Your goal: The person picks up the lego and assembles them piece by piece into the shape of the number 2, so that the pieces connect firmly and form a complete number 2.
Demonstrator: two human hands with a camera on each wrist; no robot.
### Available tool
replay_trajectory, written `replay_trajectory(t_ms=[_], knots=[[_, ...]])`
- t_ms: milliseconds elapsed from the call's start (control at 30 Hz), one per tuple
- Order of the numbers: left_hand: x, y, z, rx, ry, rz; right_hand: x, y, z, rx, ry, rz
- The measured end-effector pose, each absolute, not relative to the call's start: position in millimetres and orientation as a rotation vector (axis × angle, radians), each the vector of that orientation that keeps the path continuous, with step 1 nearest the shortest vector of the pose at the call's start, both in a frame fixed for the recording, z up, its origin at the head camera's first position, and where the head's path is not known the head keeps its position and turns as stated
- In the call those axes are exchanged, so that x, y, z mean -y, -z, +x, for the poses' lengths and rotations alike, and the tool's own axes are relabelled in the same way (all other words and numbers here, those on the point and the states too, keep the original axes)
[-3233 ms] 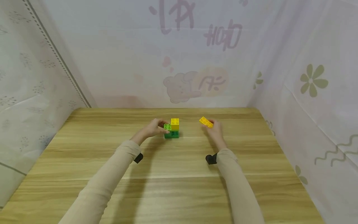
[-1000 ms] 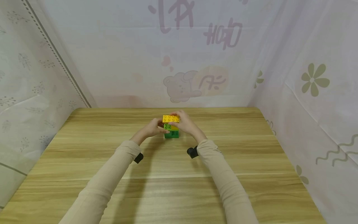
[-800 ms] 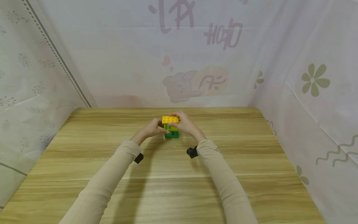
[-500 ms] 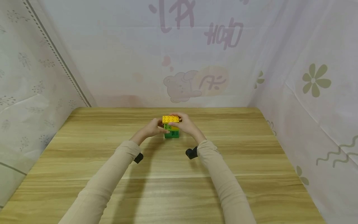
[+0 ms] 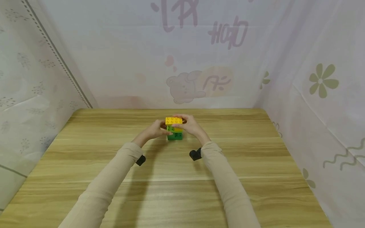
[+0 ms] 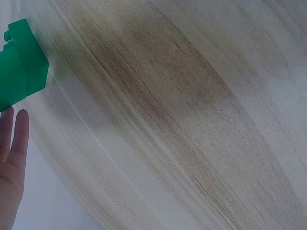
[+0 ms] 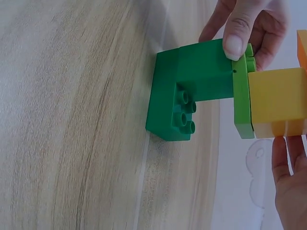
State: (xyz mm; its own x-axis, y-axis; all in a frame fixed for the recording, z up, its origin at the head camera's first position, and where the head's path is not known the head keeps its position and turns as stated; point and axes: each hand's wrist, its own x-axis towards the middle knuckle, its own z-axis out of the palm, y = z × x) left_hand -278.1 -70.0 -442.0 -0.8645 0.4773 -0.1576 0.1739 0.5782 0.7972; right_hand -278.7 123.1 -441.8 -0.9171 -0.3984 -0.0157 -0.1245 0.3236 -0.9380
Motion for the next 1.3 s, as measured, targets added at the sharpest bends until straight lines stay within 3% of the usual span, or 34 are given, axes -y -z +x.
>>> replay_trajectory(t_ms=[1300], knots=[[71.2,443.5,-277.0,-2.448,-1.181,0.512,-122.5,446.2,-274.5,-2.429,1.609,-0.504]])
